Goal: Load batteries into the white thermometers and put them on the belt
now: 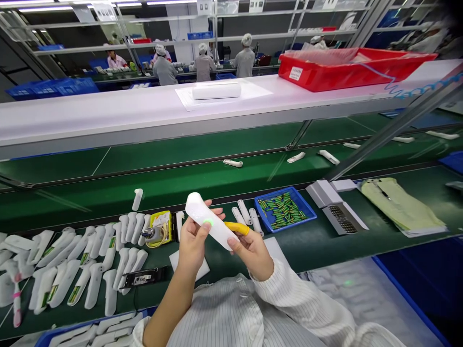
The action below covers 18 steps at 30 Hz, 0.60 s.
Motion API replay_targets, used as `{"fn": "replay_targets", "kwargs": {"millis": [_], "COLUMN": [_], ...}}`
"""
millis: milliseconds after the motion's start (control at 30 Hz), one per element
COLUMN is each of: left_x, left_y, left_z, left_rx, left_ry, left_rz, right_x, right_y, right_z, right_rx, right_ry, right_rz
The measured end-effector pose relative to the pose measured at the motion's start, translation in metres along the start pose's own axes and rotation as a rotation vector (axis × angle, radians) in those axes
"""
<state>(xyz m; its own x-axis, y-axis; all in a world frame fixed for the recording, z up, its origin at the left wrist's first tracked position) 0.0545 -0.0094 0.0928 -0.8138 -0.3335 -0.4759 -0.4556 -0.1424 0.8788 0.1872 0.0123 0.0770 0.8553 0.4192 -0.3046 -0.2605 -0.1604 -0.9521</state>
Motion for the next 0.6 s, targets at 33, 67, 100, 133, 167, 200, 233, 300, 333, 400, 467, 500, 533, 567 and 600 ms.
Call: {"fn": "replay_targets", "kwargs": {"millis": [33, 67, 100, 133, 167, 200, 233, 300, 333, 400, 467, 500, 533, 567, 600], "left_x": [0.000, -0.001, -0.002, -0.002, -0.002, -0.002, -0.003, -0.003, -0.002, 0.004, 0.016, 0.023, 0.031, 0.040, 0.049], "left_y": [-0.002, -0.003, -0.003, -0.003, -0.004, -0.005, -0.008, -0.020, -0.027, -0.045, -0.065, -0.077, -0.089, -0.103, -0.117], "left_z": [0.002, 0.004, 0.006, 0.009, 0.011, 0.013, 0.016, 0.020, 0.023, 0.030, 0.042, 0.050, 0.061, 0.072, 0.085], "left_rx": [0.033, 0.051, 0.051, 0.034, 0.011, -0.006, -0.009, 0.039, 0.090, 0.225, 0.363, 0.436, 0.510, 0.573, 0.625], "left_ry": [-0.032, -0.066, -0.095, -0.115, -0.132, -0.146, -0.157, -0.161, -0.147, -0.074, 0.037, 0.074, 0.083, 0.072, 0.041], "left_rz": [-0.014, -0.031, -0.051, -0.075, -0.102, -0.133, -0.168, -0.233, -0.256, -0.262, -0.215, -0.174, -0.113, -0.011, 0.119], "right_x": [-0.001, -0.003, -0.006, -0.008, -0.009, -0.010, -0.009, -0.006, -0.004, 0.004, 0.021, 0.036, 0.056, 0.079, 0.105], "right_y": [0.001, 0.002, 0.004, 0.005, 0.006, 0.007, 0.009, 0.016, 0.020, 0.030, 0.043, 0.050, 0.059, 0.066, 0.073], "right_z": [0.001, 0.002, 0.004, 0.005, 0.006, 0.007, 0.008, 0.011, 0.013, 0.018, 0.027, 0.033, 0.038, 0.043, 0.048], "right_rx": [-0.043, -0.086, -0.122, -0.149, -0.169, -0.187, -0.204, -0.233, -0.242, -0.223, -0.169, -0.147, -0.139, -0.149, -0.173], "right_ry": [-0.030, -0.070, -0.114, -0.153, -0.181, -0.196, -0.197, -0.180, -0.179, -0.192, -0.180, -0.133, -0.060, 0.028, 0.120], "right_rz": [0.042, 0.084, 0.125, 0.163, 0.195, 0.220, 0.237, 0.243, 0.234, 0.187, 0.017, -0.138, -0.314, -0.489, -0.646]}}
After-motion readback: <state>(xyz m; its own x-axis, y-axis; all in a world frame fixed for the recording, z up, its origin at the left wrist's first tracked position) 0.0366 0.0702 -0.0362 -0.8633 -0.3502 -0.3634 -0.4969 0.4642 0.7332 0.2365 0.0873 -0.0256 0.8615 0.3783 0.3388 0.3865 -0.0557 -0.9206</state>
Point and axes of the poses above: each hand's wrist, its own z-axis towards the middle knuckle, its own x-axis out of the back of the hand, y = z × x, the point moved 5 cm from there along z, towards the middle knuckle, and after that the axes turned 3 degrees about y, right-handed, at the moved point
